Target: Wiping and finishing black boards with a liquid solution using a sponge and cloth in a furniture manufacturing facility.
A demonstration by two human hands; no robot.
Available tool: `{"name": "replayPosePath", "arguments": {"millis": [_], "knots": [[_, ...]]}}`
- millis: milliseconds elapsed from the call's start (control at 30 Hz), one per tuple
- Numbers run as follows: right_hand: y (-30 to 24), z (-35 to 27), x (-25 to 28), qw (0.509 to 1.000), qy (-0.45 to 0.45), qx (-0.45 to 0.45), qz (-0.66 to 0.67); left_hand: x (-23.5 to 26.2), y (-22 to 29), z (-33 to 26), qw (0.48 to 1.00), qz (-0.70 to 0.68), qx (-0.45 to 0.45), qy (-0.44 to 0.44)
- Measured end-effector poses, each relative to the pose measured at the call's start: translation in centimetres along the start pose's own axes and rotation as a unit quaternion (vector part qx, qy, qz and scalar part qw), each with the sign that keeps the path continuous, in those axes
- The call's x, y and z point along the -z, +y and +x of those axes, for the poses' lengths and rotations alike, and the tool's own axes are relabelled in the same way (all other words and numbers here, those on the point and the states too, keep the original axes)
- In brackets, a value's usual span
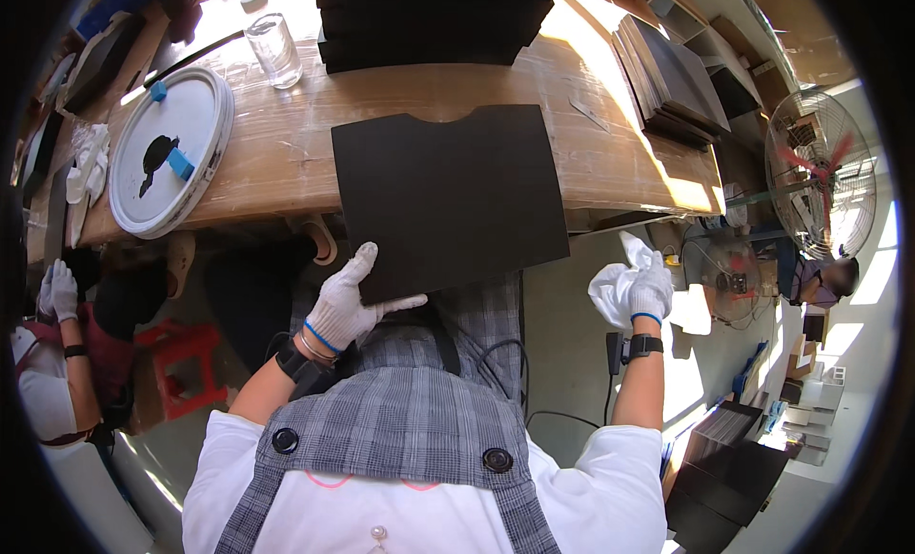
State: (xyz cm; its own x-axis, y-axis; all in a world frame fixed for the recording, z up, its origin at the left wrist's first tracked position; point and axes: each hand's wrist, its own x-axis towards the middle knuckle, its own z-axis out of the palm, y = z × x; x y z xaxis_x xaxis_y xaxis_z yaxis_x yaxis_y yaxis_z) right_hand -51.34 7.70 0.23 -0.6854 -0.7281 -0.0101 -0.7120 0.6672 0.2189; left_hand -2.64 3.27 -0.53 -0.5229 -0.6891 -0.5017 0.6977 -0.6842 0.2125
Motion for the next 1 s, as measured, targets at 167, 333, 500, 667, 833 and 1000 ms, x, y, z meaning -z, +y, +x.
{"name": "replayPosePath", "arguments": {"millis": [167,333,500,667,833,1000], "knots": [[2.0,0.8,6.0,0.757,-0.049,-0.003,0.651,0.8,-0.1,0.7,1.0,-0.007,-0.006,0.011],[-12.5,0.4,11.9,0.74,-0.006,0.26,0.62,0.7,-0.1,0.9,0.999,-0.027,-0.007,-0.024],[-26.8,0.3,9.0,0.896,0.091,0.418,0.121,0.3,-0.5,0.9,0.999,-0.036,-0.023,-0.032],[-29.8,-14.9,10.1,0.687,0.163,0.636,0.312,0.8,-0.2,0.6,0.99,-0.1,-0.013,-0.102],[-20.5,-14.4,7.8,0.65,0.189,0.697,0.236,0.2,0.0,0.2,0.991,-0.077,-0.043,-0.098],[-3.3,-2.2,2.6,0.954,0.082,0.284,0.04,-0.4,-0.3,-0.1,0.998,-0.056,-0.027,-0.019]]}}
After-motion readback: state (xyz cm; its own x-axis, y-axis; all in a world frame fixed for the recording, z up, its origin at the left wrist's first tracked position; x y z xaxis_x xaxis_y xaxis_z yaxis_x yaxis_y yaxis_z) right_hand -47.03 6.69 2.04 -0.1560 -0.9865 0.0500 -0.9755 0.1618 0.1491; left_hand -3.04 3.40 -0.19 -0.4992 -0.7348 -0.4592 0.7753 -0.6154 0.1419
